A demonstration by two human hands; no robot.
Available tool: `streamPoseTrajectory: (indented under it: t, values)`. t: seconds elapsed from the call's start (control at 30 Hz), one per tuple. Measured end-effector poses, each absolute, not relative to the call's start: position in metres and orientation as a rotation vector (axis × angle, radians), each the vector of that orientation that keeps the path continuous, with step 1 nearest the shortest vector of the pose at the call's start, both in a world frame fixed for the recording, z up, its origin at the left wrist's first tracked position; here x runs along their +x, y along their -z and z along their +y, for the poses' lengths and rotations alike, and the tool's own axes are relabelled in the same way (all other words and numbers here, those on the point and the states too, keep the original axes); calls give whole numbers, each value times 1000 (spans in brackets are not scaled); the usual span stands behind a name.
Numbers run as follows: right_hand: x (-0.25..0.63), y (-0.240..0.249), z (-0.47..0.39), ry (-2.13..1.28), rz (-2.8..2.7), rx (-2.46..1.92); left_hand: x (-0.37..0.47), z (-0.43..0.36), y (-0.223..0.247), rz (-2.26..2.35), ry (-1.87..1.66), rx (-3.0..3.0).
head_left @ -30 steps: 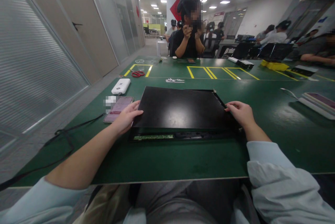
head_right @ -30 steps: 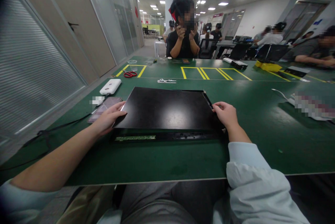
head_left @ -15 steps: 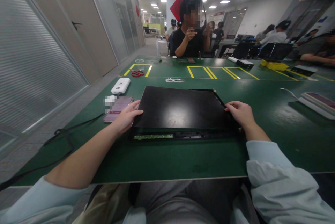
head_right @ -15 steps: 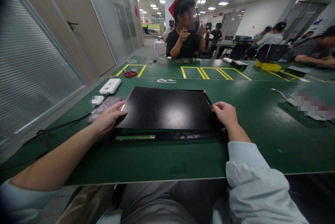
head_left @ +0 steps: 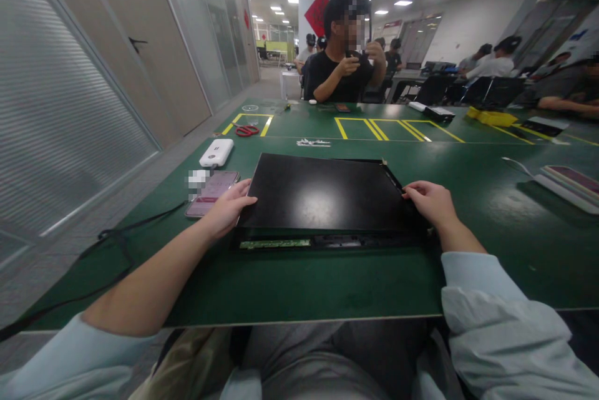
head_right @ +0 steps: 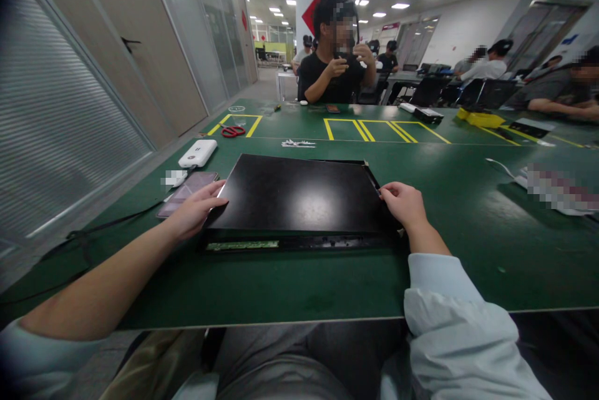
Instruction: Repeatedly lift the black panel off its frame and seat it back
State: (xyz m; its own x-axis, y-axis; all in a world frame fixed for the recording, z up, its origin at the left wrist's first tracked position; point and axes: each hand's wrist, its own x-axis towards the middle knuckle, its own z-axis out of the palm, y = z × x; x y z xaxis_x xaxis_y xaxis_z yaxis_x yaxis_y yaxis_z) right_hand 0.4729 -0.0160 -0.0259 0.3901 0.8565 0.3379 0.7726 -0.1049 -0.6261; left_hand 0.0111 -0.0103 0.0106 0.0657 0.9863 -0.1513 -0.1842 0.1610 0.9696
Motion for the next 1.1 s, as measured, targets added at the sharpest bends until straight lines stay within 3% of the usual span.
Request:
streamPoseTrajectory:
  t: [1.1]
  values:
    - [470,20,-17,-200,-1339,-1993,9,-6,-3,1102,-1140,1032]
